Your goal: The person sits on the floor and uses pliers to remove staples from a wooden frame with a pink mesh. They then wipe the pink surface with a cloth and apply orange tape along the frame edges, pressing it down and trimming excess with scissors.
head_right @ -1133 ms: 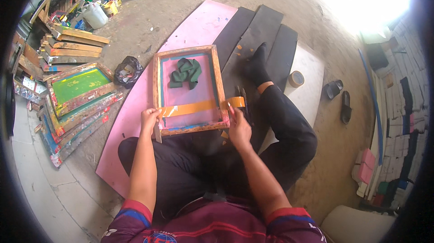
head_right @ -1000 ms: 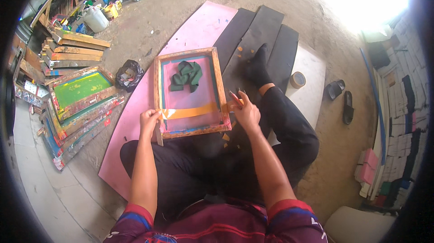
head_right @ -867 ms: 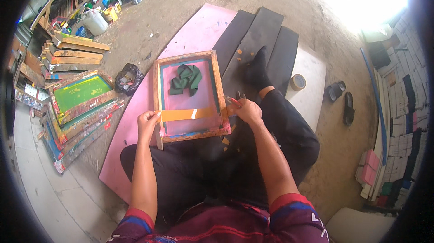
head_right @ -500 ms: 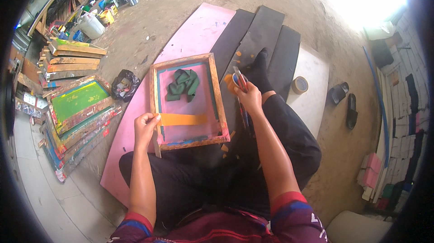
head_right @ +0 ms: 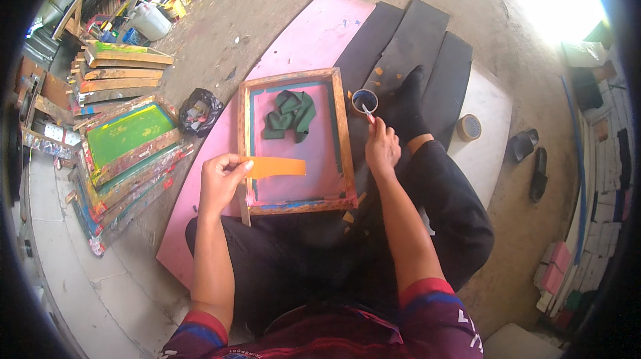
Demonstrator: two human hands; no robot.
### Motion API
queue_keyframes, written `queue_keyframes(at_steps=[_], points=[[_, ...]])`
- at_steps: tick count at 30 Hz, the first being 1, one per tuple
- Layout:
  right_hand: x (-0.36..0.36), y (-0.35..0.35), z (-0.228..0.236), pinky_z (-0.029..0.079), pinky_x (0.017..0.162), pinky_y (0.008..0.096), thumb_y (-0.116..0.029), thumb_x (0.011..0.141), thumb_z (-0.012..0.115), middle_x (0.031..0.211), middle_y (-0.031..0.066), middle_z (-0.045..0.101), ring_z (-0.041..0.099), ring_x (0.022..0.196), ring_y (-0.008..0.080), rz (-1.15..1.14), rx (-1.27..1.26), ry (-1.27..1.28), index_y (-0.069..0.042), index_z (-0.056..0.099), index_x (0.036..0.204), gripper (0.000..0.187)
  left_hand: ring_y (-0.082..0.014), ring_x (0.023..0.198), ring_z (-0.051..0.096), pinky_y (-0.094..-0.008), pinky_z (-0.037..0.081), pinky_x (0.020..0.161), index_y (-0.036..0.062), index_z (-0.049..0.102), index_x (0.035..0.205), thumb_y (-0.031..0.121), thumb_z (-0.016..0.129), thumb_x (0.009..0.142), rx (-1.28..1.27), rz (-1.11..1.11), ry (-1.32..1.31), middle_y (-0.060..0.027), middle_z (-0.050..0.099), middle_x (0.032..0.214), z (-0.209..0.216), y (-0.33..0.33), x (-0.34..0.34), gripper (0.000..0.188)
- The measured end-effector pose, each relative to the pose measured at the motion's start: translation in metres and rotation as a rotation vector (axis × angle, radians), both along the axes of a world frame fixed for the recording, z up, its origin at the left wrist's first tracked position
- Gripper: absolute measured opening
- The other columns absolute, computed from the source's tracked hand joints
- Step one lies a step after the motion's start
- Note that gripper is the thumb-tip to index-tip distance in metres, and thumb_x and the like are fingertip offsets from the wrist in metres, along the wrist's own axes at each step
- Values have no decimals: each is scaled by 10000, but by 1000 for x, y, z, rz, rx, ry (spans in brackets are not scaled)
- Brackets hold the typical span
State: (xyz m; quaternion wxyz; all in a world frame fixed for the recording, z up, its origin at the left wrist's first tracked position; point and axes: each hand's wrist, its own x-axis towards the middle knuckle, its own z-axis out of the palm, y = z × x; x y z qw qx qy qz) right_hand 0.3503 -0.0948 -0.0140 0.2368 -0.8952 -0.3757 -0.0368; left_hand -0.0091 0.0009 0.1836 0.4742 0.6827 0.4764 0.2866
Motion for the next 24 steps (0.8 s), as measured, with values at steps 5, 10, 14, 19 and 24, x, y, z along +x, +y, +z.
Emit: queue_keyframes(at_steps=[5, 10, 14, 19, 24], points=[[-13, -45, 11, 529, 880, 486, -297, 956, 751, 1174, 126, 702, 663, 1097, 345, 208, 105, -316, -148, 675, 1353, 431, -67, 739, 657, -259, 508, 639, -59, 780, 969, 82, 831, 928, 9, -117, -9, -55, 754, 823, 15, -4, 10, 156], [-85, -19, 98, 448, 1159, 434, -303, 913, 860, 1400, 152, 676, 595, 1363, 305, 843, 281, 762, -60, 658, 1413, 592, -87, 738, 663, -273, 516, 645, -50, 800, 983, 64, 821, 923, 67, -299, 102, -71, 760, 852, 55, -20, 28, 130], [-119, 1, 148, 414, 1199, 440, -297, 930, 842, 1473, 133, 635, 539, 1432, 273, 1179, 297, 1109, -77, 629, 1458, 611, -101, 748, 668, -289, 517, 653, -35, 806, 990, 36, 814, 910, 87, -403, 136, -73, 752, 866, 70, -25, 19, 107], [-120, 3, 146, 509, 1003, 377, -206, 924, 852, 1090, 73, 775, 683, 1079, 191, 1199, 64, 1156, -26, 754, 1142, 299, -124, 778, 674, -296, 527, 704, -39, 800, 969, 14, 821, 881, 129, -419, 89, -87, 748, 861, 92, -29, 4, 105], [-110, -22, 122, 526, 898, 326, -156, 919, 873, 925, 19, 765, 669, 928, 125, 1134, -6, 1105, -13, 761, 1031, 213, -110, 756, 668, -286, 532, 702, -47, 793, 948, 48, 839, 893, 195, -352, 19, -76, 744, 836, 89, -23, -22, 119]])
